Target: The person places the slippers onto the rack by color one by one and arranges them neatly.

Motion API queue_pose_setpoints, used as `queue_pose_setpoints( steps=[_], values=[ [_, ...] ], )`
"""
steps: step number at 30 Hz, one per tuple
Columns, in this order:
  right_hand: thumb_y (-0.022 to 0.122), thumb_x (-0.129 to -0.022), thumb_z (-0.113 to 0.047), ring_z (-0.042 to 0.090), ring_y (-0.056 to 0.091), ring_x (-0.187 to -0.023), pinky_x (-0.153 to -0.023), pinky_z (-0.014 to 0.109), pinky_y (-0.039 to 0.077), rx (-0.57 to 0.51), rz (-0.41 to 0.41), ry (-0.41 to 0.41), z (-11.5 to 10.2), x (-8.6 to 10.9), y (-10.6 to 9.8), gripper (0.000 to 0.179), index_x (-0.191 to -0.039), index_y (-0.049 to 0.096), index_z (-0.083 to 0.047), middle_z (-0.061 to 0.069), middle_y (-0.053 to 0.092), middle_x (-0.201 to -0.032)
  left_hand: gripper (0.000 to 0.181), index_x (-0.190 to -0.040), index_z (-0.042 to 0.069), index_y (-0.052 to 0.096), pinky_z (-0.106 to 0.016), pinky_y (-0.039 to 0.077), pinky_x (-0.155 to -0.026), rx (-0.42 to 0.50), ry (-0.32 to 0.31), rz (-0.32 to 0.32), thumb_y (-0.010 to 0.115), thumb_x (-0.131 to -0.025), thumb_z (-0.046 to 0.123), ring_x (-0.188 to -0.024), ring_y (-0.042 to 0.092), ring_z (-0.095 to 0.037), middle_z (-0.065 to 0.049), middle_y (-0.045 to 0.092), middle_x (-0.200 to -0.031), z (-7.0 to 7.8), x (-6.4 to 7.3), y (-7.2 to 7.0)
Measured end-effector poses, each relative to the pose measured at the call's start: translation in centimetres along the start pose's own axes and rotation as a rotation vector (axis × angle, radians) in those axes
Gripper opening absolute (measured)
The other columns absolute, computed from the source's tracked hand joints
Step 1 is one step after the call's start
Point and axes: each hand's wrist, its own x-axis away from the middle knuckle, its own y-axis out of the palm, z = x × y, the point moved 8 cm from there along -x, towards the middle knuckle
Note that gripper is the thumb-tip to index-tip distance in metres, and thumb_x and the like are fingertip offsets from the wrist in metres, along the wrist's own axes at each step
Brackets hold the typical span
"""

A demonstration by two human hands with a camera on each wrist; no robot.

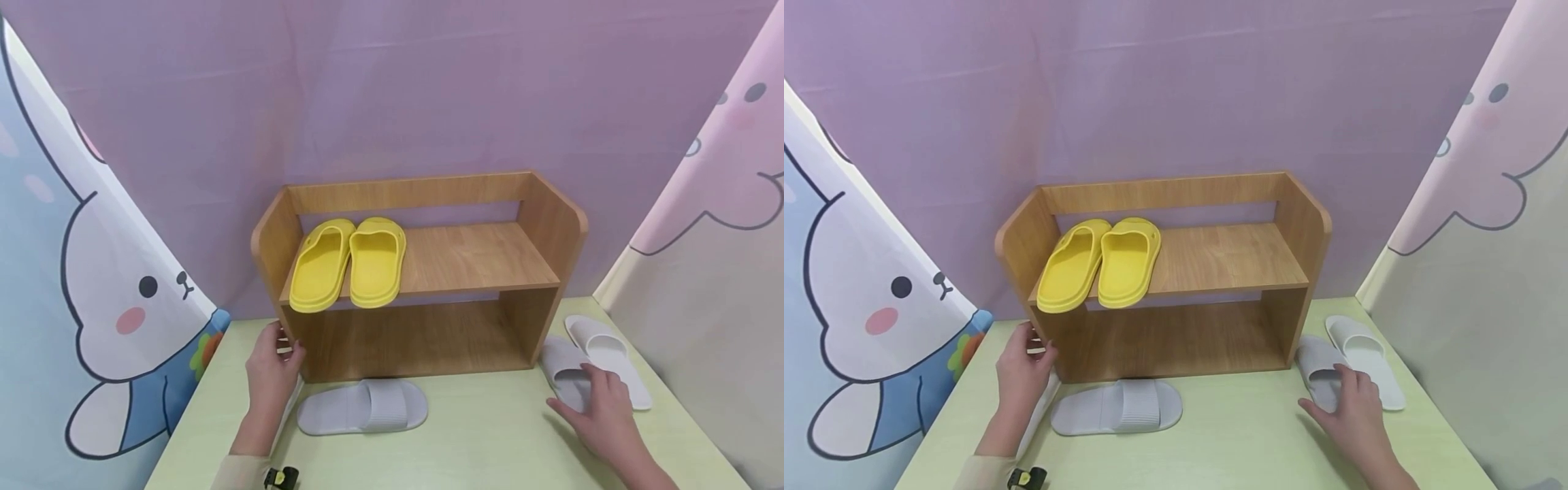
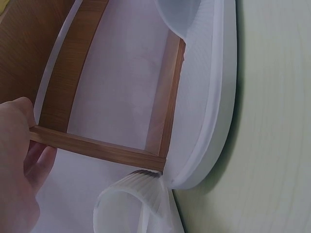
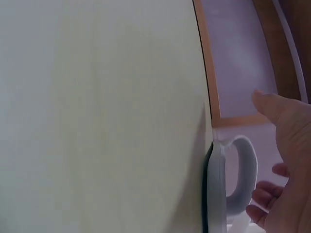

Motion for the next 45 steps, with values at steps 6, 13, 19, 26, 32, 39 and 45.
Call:
queue_pose_setpoints(
  steps=[6, 13, 19, 26, 32, 39, 45],
  values=[
    [0.102, -0.069, -0.033, 0.069, 0.045, -0.110, -0.083, 0.075, 0.042, 0.101, -0.059, 0.101, 2.0, 0.6, -0.6, 0.108, -0.146, 0.044, 0.016, 0.048, 0.047, -0.128, 0.045, -0.132, 0.005, 0.062, -0.050, 0.070, -0.075, 0.002, 0.001, 0.000, 0.083, -0.093, 0.001, -0.101, 0.078, -0.036, -0.015, 0.070, -0.117, 0.0, -0.1, 0.0],
    [0.097, -0.077, -0.050, 0.074, 0.046, -0.113, -0.082, 0.079, 0.046, 0.181, -0.239, 0.213, 3.6, 1.2, -0.6, 0.118, -0.150, 0.037, 0.019, 0.054, 0.042, -0.127, 0.046, -0.133, 0.006, 0.062, -0.050, 0.070, -0.076, -0.012, -0.008, -0.006, 0.084, -0.093, 0.002, -0.101, 0.077, -0.035, -0.015, 0.070, -0.117, -0.1, 0.0, 0.1],
    [0.094, -0.079, -0.058, 0.076, 0.050, -0.109, -0.079, 0.077, 0.049, 0.200, -0.317, 0.264, 4.4, 1.5, -0.8, 0.118, -0.148, 0.038, 0.020, 0.056, 0.043, -0.121, 0.046, -0.134, 0.005, 0.062, -0.051, 0.070, -0.075, -0.006, -0.012, -0.005, 0.083, -0.093, 0.002, -0.101, 0.078, -0.036, -0.015, 0.070, -0.117, -0.1, 0.0, -0.1],
    [0.095, -0.079, -0.058, 0.069, 0.055, -0.103, -0.083, 0.073, 0.053, 0.183, -0.399, 0.285, 4.4, 2.1, -0.5, 0.119, -0.146, 0.038, 0.023, 0.055, 0.044, -0.116, 0.046, -0.134, 0.005, 0.061, -0.052, 0.070, -0.076, -0.002, -0.015, -0.012, 0.083, -0.094, 0.002, -0.101, 0.078, -0.036, -0.015, 0.070, -0.118, 0.0, 0.1, -0.1],
    [0.095, -0.078, -0.057, 0.067, 0.054, -0.103, -0.082, 0.072, 0.053, 0.173, -0.405, 0.288, 4.2, 2.3, -0.4, 0.121, -0.146, 0.036, 0.024, 0.055, 0.043, -0.115, 0.045, -0.132, 0.005, 0.062, -0.050, 0.070, -0.075, 0.000, 0.000, 0.000, 0.083, -0.093, 0.001, -0.099, 0.078, -0.036, -0.015, 0.070, -0.116, 0.1, 0.1, -0.2],
    [0.096, -0.075, -0.059, 0.063, 0.053, -0.100, -0.079, 0.070, 0.053, 0.193, -0.425, 0.293, 4.4, 2.3, 0.0, 0.120, -0.137, 0.041, 0.028, 0.050, 0.043, -0.110, 0.045, -0.132, 0.005, 0.062, -0.049, 0.070, -0.074, 0.005, 0.009, 0.002, 0.083, -0.093, 0.001, -0.099, 0.078, -0.036, -0.015, 0.070, -0.116, 0.2, 0.1, -0.2],
    [0.097, -0.075, -0.056, 0.065, 0.047, -0.105, -0.082, 0.068, 0.051, 0.190, -0.461, 0.338, 4.9, 2.4, 0.4, 0.118, -0.133, 0.041, 0.031, 0.050, 0.040, -0.112, 0.045, -0.132, 0.005, 0.062, -0.050, 0.070, -0.075, 0.004, 0.006, 0.005, 0.084, -0.092, 0.001, -0.099, 0.078, -0.036, -0.015, 0.070, -0.116, 0.1, 0.1, -0.1]
  ],
)
